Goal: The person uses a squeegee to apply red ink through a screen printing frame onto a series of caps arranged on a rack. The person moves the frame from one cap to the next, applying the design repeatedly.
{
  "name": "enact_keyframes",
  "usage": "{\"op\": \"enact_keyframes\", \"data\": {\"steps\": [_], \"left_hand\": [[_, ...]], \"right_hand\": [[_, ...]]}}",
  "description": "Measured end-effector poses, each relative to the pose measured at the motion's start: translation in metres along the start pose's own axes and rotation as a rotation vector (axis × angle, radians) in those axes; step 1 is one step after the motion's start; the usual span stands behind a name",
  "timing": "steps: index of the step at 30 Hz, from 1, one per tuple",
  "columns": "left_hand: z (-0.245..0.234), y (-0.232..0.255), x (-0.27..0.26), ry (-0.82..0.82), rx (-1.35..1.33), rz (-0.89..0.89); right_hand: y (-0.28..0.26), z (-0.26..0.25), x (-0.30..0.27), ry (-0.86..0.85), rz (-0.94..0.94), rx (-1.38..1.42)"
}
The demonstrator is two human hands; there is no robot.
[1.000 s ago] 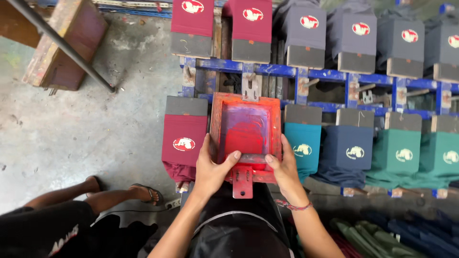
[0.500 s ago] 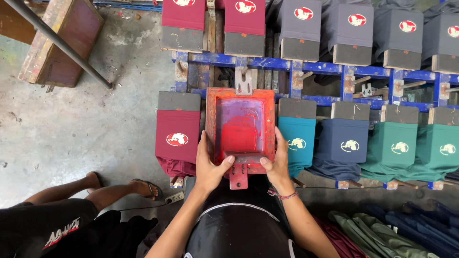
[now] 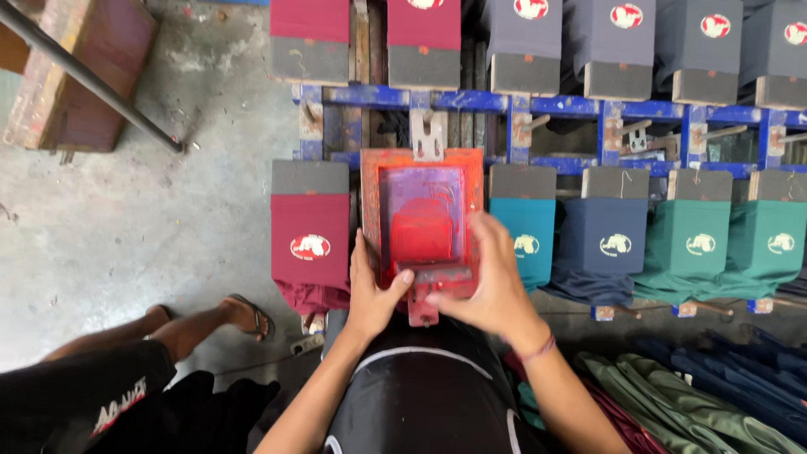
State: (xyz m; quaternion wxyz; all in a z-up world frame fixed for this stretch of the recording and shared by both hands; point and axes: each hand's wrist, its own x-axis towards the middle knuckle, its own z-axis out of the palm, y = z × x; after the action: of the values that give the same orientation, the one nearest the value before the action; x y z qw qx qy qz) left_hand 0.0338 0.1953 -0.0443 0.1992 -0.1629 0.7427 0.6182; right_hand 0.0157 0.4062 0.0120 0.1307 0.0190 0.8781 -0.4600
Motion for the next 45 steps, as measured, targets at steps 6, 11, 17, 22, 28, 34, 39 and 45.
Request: {"op": "enact_keyframes", "data": {"steps": [6,11,17,22,28,34,39,45], "left_hand": [[-0.001,-0.009,0.002,-0.076,0.033,-0.049],[-0.004,-0.009,0.004,-0.095,0.033,0.005],[-0.004,-0.023,0.005,-0.110,0.027,0.054],[-0.010,-0.017,-0.002,-0.126,0.002,0.081],[-0.011,-0.011,-0.004,-0.129,-0.012,0.067],[-0.009,-0.020,0.002,-0.093,-0.044,0.115],[0.006,-0.039,0.003,0.048,-0.126,0.219],[0.037,0.045,-0.038,0.205,-0.027,0.305]], "right_hand": [[0.003,0.036,0.015,-0.225,-0.102,-0.756],[0.009,0.043,0.024,-0.025,-0.185,-0.757],[-0.001,0.032,0.007,-0.158,-0.089,-0.751],[0.005,0.049,0.010,-0.013,-0.176,-0.751],[0.006,0.039,-0.025,-0.154,-0.156,-0.801],[-0.006,-0.009,-0.009,-0.203,0.205,-0.052],[0.094,0.030,0.001,-0.005,-0.047,0.551],[0.033,-0.025,-0.029,0.140,-0.114,0.602]]}}
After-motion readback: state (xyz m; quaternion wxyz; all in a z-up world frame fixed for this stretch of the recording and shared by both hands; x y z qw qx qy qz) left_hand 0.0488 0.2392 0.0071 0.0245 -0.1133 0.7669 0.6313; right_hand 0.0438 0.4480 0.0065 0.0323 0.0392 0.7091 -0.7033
